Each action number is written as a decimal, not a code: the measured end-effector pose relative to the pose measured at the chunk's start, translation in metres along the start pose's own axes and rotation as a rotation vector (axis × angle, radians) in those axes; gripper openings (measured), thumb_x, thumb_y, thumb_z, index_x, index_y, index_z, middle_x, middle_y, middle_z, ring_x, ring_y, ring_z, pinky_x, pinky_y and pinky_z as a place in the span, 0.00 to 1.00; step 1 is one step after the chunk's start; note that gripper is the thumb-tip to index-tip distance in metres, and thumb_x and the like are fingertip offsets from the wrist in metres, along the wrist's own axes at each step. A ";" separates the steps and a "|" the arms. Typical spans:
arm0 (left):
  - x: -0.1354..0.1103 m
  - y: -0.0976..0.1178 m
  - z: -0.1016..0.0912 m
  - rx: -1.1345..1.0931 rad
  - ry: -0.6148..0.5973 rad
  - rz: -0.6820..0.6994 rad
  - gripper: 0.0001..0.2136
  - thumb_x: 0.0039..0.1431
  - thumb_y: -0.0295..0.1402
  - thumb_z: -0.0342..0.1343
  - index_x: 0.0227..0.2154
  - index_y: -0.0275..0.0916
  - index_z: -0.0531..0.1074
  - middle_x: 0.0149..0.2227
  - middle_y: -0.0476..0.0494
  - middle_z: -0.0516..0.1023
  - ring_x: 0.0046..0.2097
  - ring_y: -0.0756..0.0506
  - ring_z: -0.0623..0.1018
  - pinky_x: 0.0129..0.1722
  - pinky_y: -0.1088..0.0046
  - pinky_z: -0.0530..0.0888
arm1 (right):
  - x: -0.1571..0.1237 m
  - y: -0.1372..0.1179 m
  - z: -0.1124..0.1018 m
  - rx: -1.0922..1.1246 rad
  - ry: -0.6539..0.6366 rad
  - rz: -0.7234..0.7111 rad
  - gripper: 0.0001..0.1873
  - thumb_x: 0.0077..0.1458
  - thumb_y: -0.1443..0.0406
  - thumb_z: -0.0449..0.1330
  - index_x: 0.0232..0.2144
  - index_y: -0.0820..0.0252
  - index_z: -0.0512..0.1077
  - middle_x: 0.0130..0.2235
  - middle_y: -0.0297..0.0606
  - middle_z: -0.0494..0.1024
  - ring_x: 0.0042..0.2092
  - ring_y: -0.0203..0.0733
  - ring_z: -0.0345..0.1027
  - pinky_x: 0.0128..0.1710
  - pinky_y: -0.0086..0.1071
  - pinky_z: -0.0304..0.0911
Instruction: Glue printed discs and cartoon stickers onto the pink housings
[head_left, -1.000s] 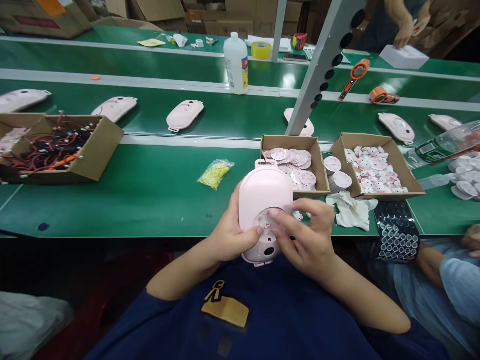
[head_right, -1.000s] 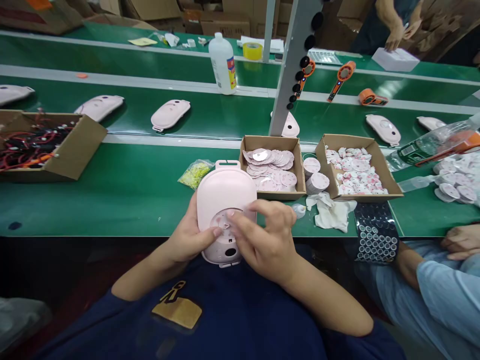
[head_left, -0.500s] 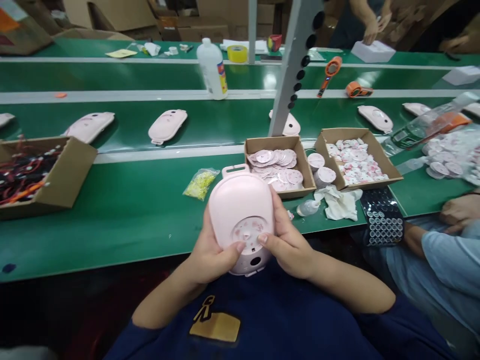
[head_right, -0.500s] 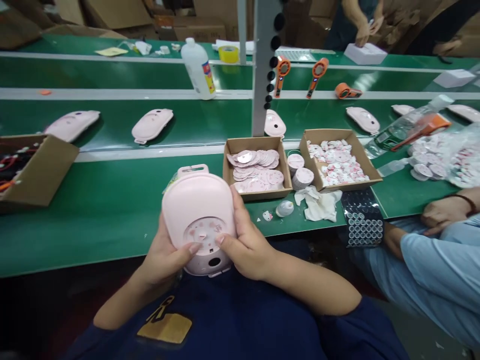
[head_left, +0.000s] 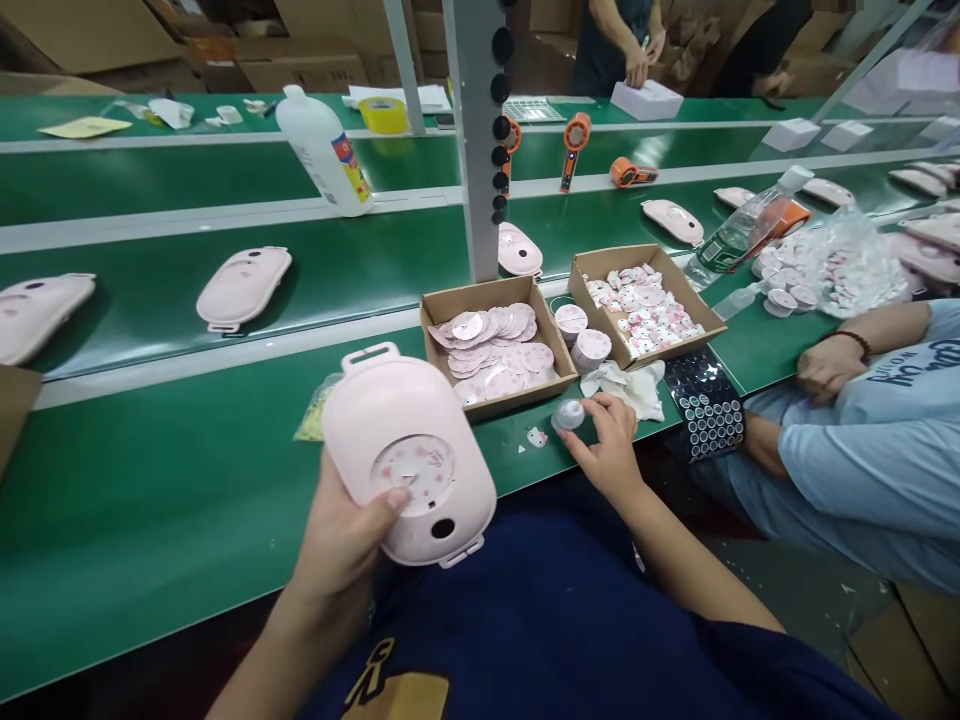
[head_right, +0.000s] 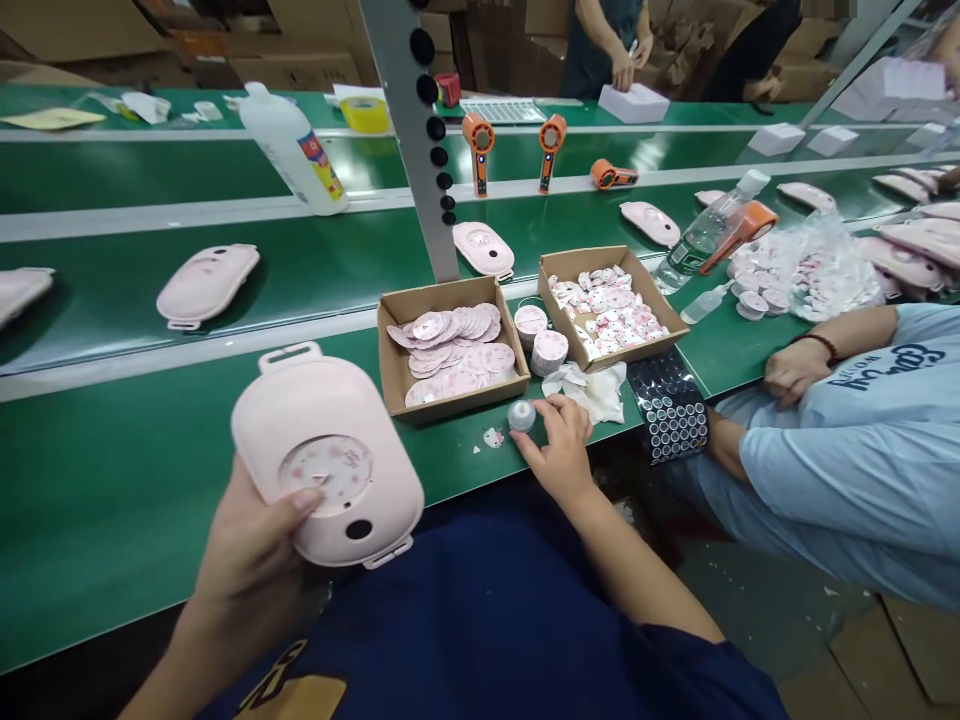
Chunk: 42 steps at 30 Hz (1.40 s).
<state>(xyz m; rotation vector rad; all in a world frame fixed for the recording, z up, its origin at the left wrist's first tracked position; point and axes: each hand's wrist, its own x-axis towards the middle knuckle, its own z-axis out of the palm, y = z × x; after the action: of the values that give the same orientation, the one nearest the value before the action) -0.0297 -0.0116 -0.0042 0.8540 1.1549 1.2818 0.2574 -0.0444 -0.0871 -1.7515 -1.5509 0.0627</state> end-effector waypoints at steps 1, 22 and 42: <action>0.002 -0.005 0.001 0.020 -0.038 0.010 0.37 0.38 0.32 0.73 0.55 0.43 0.67 0.46 0.44 0.79 0.43 0.42 0.79 0.42 0.69 0.79 | 0.004 -0.004 -0.004 0.055 -0.022 -0.034 0.17 0.56 0.57 0.62 0.46 0.54 0.68 0.49 0.45 0.68 0.55 0.57 0.63 0.57 0.57 0.57; -0.009 -0.006 -0.003 0.198 -0.558 0.411 0.44 0.54 0.24 0.59 0.69 0.50 0.44 0.63 0.35 0.63 0.64 0.32 0.66 0.60 0.47 0.66 | 0.036 -0.093 -0.088 0.279 -0.341 -0.707 0.24 0.50 0.77 0.62 0.51 0.66 0.71 0.39 0.41 0.74 0.36 0.41 0.68 0.43 0.43 0.67; -0.011 -0.001 -0.005 0.182 -0.598 0.447 0.44 0.48 0.23 0.60 0.68 0.50 0.49 0.63 0.35 0.64 0.63 0.30 0.66 0.60 0.47 0.65 | 0.037 -0.098 -0.089 0.263 -0.356 -0.748 0.24 0.51 0.77 0.62 0.52 0.66 0.71 0.39 0.42 0.73 0.37 0.41 0.66 0.42 0.43 0.67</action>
<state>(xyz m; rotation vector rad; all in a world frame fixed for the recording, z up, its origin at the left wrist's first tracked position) -0.0332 -0.0229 -0.0044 1.5693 0.6200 1.1525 0.2322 -0.0624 0.0470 -0.9091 -2.2516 0.2016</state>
